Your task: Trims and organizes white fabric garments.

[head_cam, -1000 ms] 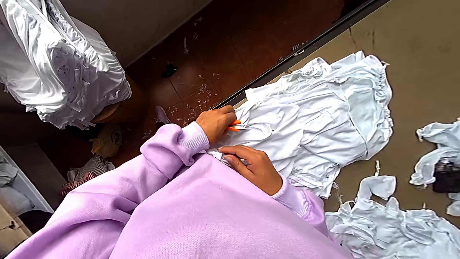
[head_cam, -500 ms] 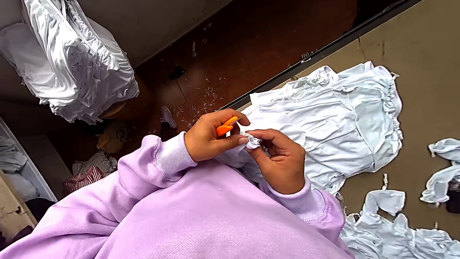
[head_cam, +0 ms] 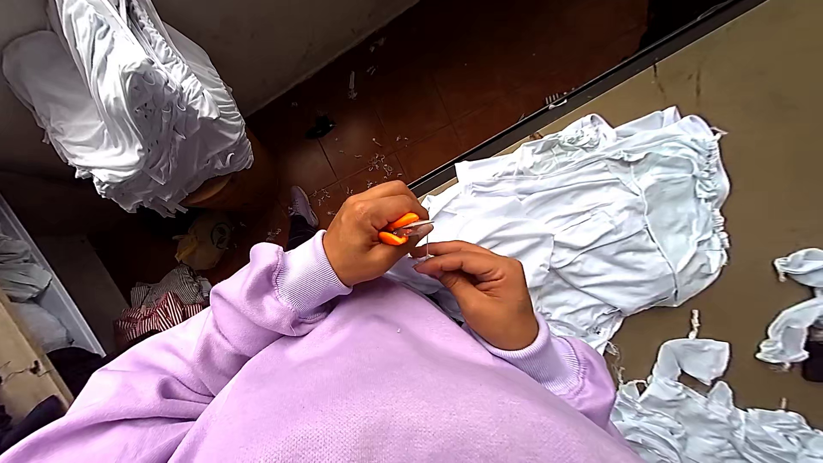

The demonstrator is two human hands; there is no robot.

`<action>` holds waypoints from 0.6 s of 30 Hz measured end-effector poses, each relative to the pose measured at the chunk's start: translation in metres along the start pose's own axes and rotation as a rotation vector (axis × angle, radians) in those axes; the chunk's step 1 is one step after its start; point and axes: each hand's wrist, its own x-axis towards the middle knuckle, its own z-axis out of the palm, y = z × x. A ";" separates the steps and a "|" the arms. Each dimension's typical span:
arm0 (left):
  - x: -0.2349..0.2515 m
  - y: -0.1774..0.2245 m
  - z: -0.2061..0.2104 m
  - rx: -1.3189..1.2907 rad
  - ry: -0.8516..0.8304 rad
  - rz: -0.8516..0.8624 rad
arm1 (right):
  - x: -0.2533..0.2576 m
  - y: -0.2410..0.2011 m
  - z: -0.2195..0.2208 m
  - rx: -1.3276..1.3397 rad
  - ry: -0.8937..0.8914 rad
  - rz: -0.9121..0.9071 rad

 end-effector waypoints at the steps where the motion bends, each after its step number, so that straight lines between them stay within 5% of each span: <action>1: -0.002 0.000 0.000 0.013 0.002 -0.035 | 0.000 0.000 0.001 0.031 0.016 0.016; 6: -0.018 0.005 -0.013 0.162 -0.128 -0.233 | 0.000 0.001 0.005 0.192 0.116 0.085; 18: -0.027 0.002 -0.006 0.234 -0.205 -0.101 | 0.005 0.003 0.013 0.154 0.080 0.086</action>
